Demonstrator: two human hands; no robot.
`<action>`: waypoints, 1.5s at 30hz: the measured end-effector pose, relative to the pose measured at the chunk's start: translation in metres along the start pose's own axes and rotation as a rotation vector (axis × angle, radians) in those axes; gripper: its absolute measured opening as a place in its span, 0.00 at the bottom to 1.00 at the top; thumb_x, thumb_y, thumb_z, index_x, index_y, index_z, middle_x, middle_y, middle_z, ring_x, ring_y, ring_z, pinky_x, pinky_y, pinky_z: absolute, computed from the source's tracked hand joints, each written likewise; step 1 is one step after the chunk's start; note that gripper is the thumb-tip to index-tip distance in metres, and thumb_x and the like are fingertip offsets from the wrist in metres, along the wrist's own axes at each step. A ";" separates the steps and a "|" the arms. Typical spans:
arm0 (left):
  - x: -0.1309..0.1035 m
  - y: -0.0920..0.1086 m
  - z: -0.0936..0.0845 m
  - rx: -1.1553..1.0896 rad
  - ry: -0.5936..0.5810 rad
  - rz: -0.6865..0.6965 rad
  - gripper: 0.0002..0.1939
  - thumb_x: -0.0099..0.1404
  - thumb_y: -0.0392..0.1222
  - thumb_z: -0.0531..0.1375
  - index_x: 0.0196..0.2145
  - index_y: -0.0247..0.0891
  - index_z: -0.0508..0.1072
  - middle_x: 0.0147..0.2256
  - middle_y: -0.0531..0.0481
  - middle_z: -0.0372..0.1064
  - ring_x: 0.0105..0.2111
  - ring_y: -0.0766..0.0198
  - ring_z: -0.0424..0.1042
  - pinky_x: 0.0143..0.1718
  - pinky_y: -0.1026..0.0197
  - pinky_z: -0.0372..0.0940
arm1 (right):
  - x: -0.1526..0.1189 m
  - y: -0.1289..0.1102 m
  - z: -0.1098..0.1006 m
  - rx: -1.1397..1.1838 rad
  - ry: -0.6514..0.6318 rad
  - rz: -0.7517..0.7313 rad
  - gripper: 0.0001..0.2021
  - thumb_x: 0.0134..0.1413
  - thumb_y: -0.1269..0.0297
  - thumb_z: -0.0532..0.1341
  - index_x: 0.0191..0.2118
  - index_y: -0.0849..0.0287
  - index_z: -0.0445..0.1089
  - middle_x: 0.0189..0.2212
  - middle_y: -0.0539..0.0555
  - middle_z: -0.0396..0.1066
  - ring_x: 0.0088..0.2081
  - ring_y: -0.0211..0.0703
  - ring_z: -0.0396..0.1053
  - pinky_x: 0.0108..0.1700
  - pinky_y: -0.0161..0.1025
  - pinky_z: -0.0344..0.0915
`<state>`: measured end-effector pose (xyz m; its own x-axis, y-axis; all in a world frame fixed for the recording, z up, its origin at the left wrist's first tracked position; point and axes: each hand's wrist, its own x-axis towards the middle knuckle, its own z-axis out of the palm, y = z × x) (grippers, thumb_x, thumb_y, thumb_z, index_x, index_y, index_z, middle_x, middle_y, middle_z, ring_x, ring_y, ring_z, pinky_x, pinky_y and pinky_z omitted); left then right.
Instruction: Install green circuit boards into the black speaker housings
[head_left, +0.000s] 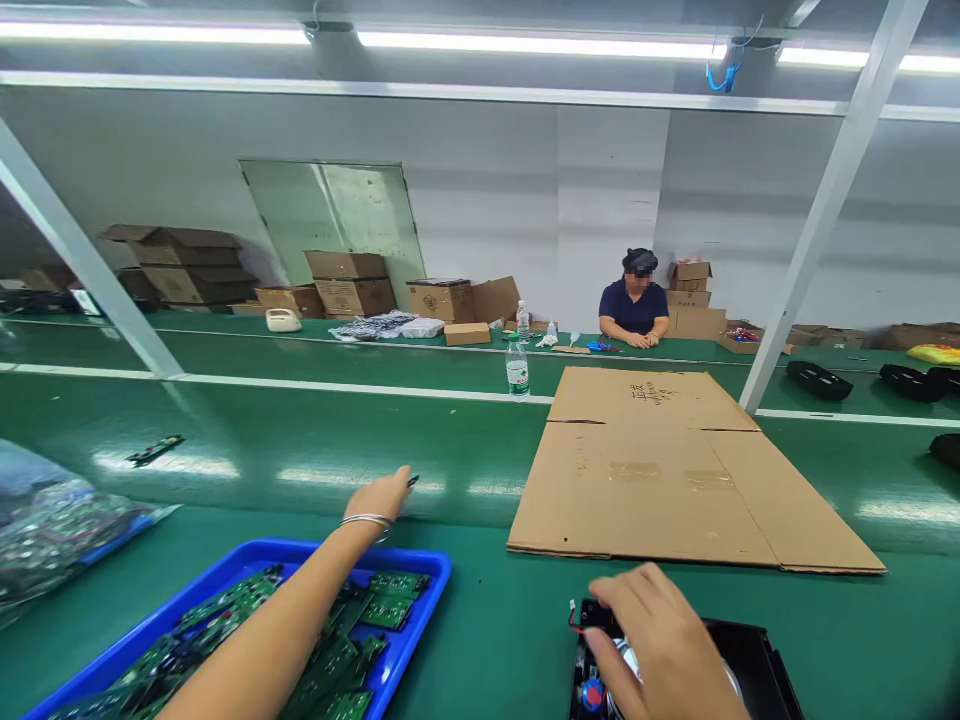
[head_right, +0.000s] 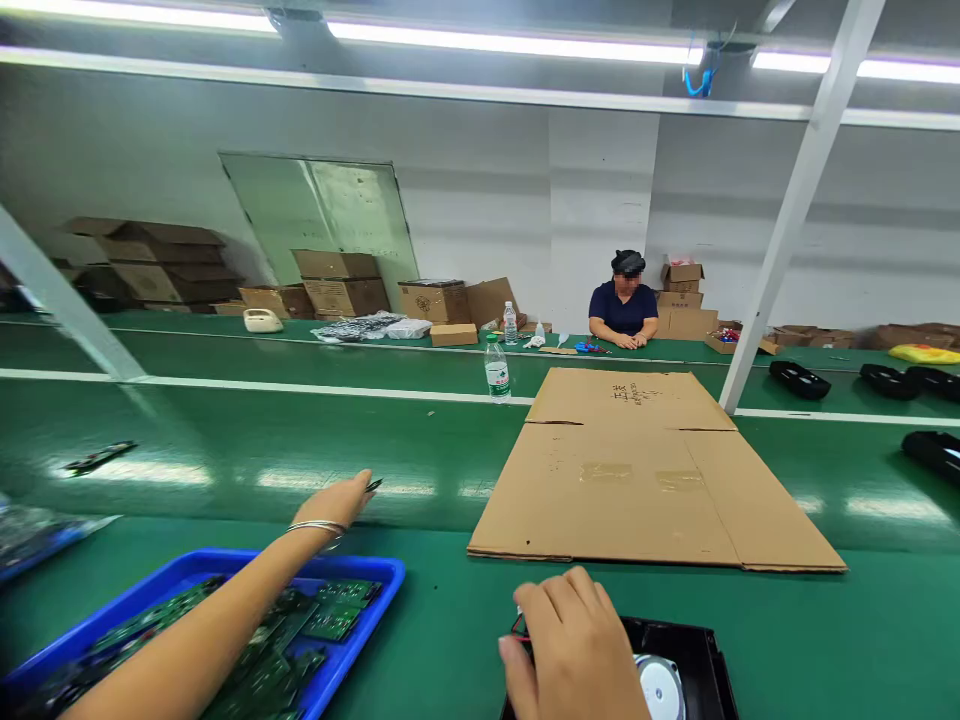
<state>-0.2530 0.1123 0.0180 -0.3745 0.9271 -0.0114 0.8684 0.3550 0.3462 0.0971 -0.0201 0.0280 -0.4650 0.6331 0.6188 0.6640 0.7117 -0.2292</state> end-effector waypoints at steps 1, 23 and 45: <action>-0.008 0.009 0.002 -0.085 0.003 0.018 0.09 0.63 0.41 0.56 0.38 0.34 0.68 0.38 0.48 0.69 0.38 0.60 0.69 0.40 0.52 0.64 | 0.006 0.000 0.013 -0.066 -0.100 0.042 0.09 0.45 0.69 0.61 0.36 0.57 0.67 0.28 0.54 0.70 0.29 0.46 0.67 0.27 0.39 0.63; -0.181 0.130 0.036 -1.501 -0.661 -0.003 0.25 0.46 0.52 0.65 0.39 0.38 0.68 0.28 0.50 0.70 0.23 0.70 0.65 0.24 0.67 0.57 | 0.007 0.019 0.011 1.747 -0.019 0.951 0.15 0.27 0.62 0.73 0.25 0.63 0.74 0.21 0.50 0.70 0.24 0.30 0.64 0.31 0.30 0.60; -0.185 0.126 0.038 -1.217 -0.551 0.300 0.22 0.52 0.42 0.57 0.45 0.38 0.67 0.35 0.49 0.69 0.32 0.63 0.67 0.30 0.62 0.62 | 0.009 0.019 0.007 1.478 -0.052 0.866 0.15 0.29 0.57 0.70 0.24 0.60 0.70 0.21 0.48 0.67 0.26 0.34 0.61 0.31 0.32 0.54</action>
<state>-0.0617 -0.0101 0.0278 0.2004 0.9779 -0.0601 -0.0465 0.0707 0.9964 0.1011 0.0013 0.0243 -0.3259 0.9430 -0.0671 -0.3370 -0.1822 -0.9237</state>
